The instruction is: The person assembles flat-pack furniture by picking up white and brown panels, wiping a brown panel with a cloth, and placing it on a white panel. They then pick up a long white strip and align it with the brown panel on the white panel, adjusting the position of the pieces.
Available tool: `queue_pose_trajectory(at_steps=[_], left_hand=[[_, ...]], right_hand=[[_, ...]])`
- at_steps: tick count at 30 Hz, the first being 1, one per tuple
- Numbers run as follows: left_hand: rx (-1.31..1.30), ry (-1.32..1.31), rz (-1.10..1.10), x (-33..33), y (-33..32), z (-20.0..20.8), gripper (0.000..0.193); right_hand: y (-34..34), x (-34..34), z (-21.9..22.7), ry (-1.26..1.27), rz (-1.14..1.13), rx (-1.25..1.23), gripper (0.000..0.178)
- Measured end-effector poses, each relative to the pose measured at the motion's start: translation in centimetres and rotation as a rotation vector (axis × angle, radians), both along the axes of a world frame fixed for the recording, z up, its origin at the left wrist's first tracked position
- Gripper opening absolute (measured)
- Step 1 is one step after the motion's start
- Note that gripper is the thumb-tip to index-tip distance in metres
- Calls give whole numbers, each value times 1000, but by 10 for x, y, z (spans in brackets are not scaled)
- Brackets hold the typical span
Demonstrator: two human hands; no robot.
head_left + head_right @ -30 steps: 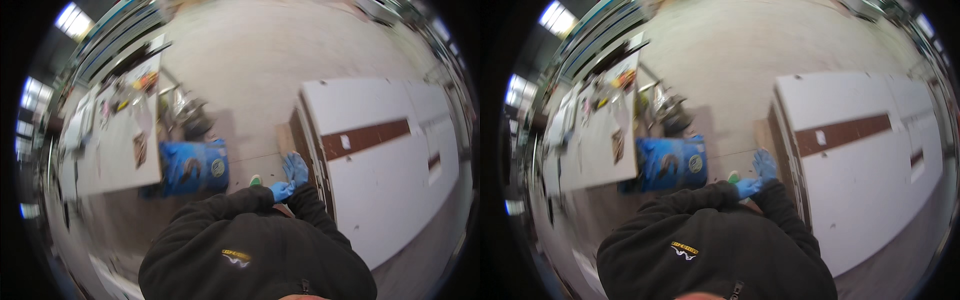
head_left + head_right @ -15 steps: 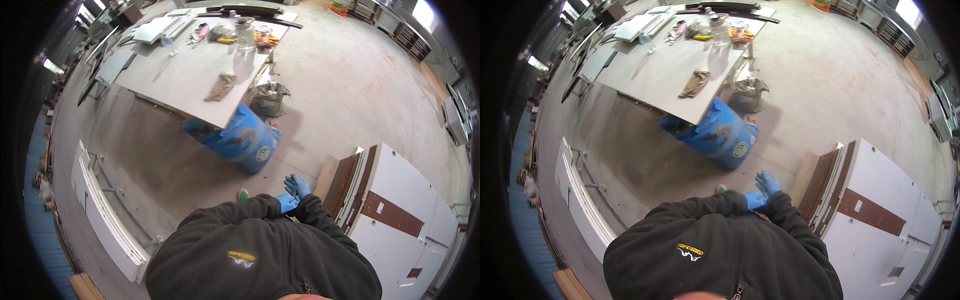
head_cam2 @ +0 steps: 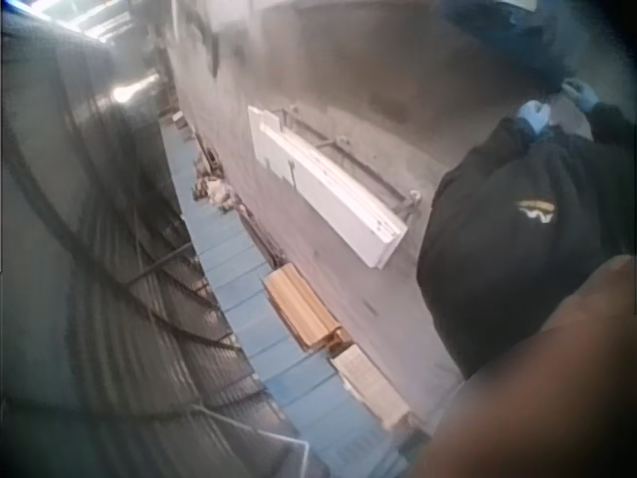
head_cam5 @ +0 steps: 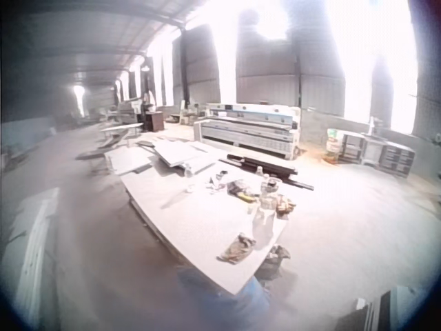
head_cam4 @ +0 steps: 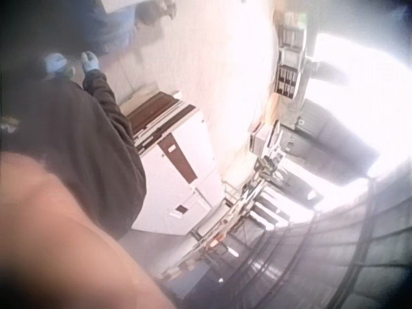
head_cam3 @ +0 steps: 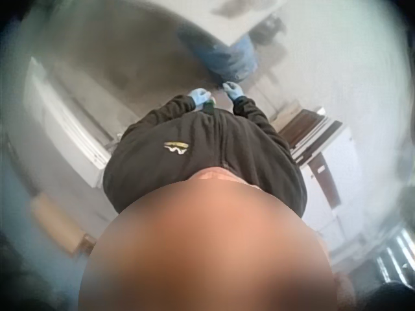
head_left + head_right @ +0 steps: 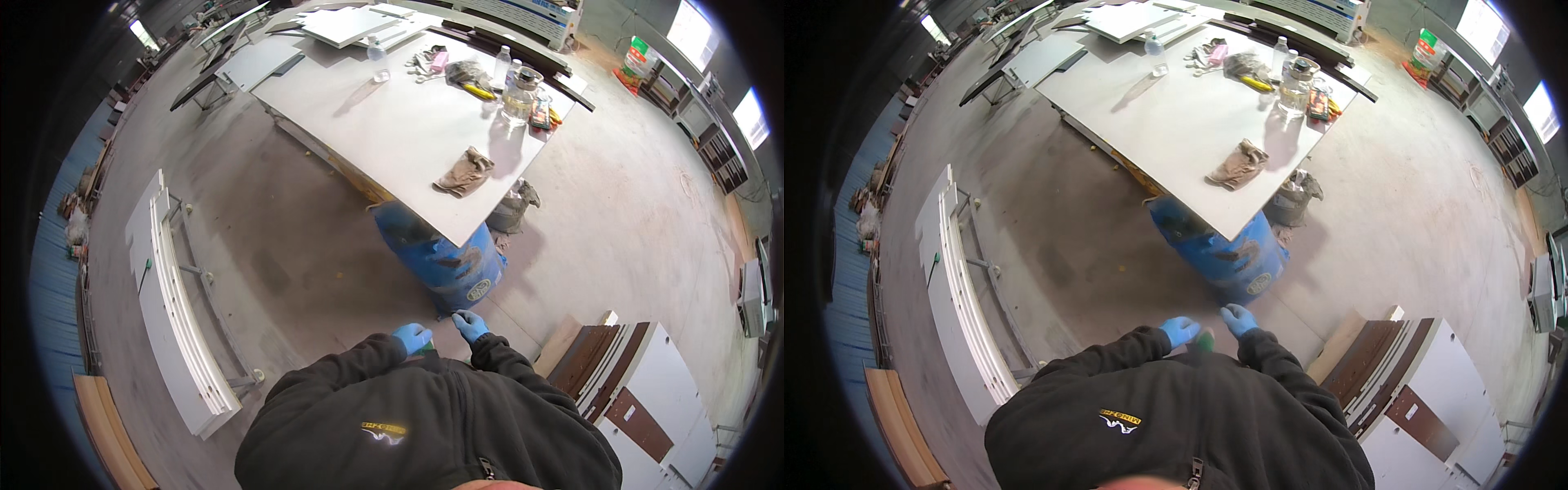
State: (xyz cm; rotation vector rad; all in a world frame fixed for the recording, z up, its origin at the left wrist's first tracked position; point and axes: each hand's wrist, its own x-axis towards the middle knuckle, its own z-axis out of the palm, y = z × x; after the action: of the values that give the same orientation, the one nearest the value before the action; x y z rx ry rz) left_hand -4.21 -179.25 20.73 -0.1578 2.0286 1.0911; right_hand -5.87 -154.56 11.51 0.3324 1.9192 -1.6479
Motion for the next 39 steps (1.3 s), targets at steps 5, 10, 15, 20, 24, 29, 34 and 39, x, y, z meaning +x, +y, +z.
queue_pose_trajectory(at_steps=[5, 10, 15, 20, 24, 29, 34, 39], left_hand=[[-95, -53, -63, 5, -12, -18, 55], [104, 47, 1, 7, 10, -55, 46], [86, 28, 62, 2, 23, -60, 37], [77, 33, 59, -1, 37, -38, 38], [68, 101, 84, 2, 39, -40, 37], [142, 11, 134, 7, 32, -52, 39], [143, -9, 216, 10, 31, -63, 40], [216, 21, 117, 1, 26, -82, 41]], right_hand=[[4, -11, 0, 27, 133, 67, 44], [15, -26, -3, 44, 199, 172, 40], [30, -38, -19, 120, 216, 185, 47], [65, -33, -41, -33, 370, 408, 52], [97, -26, -58, -225, 440, 498, 66], [112, -22, -85, -280, 450, 631, 67], [101, -22, -89, -113, 409, 641, 55], [88, -22, -56, -150, 419, 593, 59]])
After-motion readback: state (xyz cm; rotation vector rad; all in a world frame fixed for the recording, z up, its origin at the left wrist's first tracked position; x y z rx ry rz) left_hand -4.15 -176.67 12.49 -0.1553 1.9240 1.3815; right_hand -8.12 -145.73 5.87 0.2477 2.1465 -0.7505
